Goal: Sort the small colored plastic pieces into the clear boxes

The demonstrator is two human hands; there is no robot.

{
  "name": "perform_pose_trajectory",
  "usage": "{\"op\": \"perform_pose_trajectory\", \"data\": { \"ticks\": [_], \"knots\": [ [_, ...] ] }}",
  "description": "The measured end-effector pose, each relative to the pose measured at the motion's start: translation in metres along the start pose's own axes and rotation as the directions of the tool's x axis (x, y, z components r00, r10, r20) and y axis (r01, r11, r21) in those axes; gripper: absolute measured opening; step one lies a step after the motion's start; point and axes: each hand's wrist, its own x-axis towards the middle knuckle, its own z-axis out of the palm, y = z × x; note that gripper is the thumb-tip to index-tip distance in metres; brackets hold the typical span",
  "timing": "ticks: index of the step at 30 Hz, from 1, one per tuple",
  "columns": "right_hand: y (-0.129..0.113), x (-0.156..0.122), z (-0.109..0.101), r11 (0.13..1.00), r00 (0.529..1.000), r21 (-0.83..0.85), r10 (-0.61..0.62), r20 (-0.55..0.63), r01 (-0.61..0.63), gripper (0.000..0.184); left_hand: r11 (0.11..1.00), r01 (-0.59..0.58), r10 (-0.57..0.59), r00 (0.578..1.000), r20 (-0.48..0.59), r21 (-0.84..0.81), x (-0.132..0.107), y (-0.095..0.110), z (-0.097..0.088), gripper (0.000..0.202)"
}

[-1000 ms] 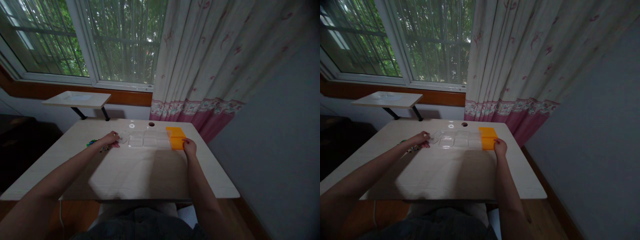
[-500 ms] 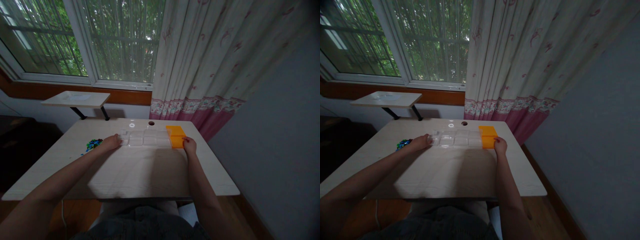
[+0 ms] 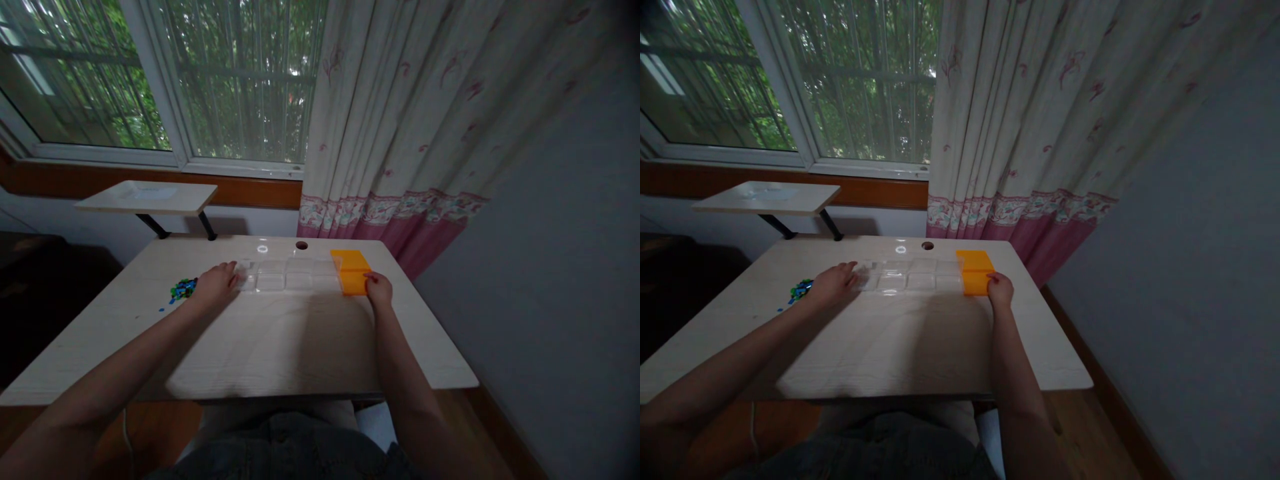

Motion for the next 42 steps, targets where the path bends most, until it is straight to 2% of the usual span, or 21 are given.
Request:
{"op": "perform_pose_trajectory", "data": {
  "ticks": [3, 5, 9, 13, 19, 24, 28, 38, 42],
  "knots": [
    [-0.002, -0.001, -0.001, 1.000, 1.000, -0.009, -0.004, -0.001, 0.004, 0.039, 0.977, -0.204, 0.196, 0.973, -0.123, -0.057, -0.015, 0.011, 0.007, 0.041],
    [-0.003, -0.002, -0.002, 1.000, 1.000, -0.020, -0.011, 0.000, 0.011, 0.039, 0.953, -0.276, 0.251, 0.950, -0.188, -0.122, -0.027, 0.023, 0.020, 0.044],
    [-0.008, -0.002, -0.007, 0.996, 0.998, -0.058, -0.064, -0.010, 0.063, 0.039, 0.958, -0.246, 0.211, 0.951, -0.226, -0.144, -0.044, 0.046, 0.048, 0.055],
    [-0.018, -0.003, -0.015, 0.982, 0.989, -0.117, -0.146, 0.004, 0.146, 0.039, 0.967, -0.213, 0.178, 0.958, -0.224, -0.143, -0.047, 0.057, 0.060, 0.054],
    [-0.044, -0.015, -0.012, 0.941, 0.941, -0.166, -0.256, 0.220, 0.295, 0.036, 0.969, -0.208, 0.170, 0.952, -0.256, -0.130, -0.048, 0.061, 0.063, 0.050],
    [-0.066, -0.026, -0.003, 0.922, 0.915, -0.221, -0.237, 0.326, 0.317, 0.033, 0.965, -0.216, 0.173, 0.951, -0.257, -0.149, -0.049, 0.061, 0.061, 0.049],
    [-0.078, -0.031, -0.004, 0.907, 0.892, -0.242, -0.235, 0.385, 0.344, 0.035, 0.965, -0.211, 0.167, 0.952, -0.258, -0.154, -0.050, 0.062, 0.060, 0.049],
    [-0.082, -0.035, -0.005, 0.890, 0.873, -0.243, -0.265, 0.410, 0.385, 0.032, 0.954, -0.218, 0.166, 0.955, -0.245, -0.206, -0.049, 0.060, 0.063, 0.053],
    [-0.076, -0.032, -0.003, 0.900, 0.875, -0.219, -0.267, 0.403, 0.376, 0.034, 0.943, -0.235, 0.163, 0.944, -0.288, -0.237, -0.050, 0.058, 0.051, 0.054]
  ]
}}
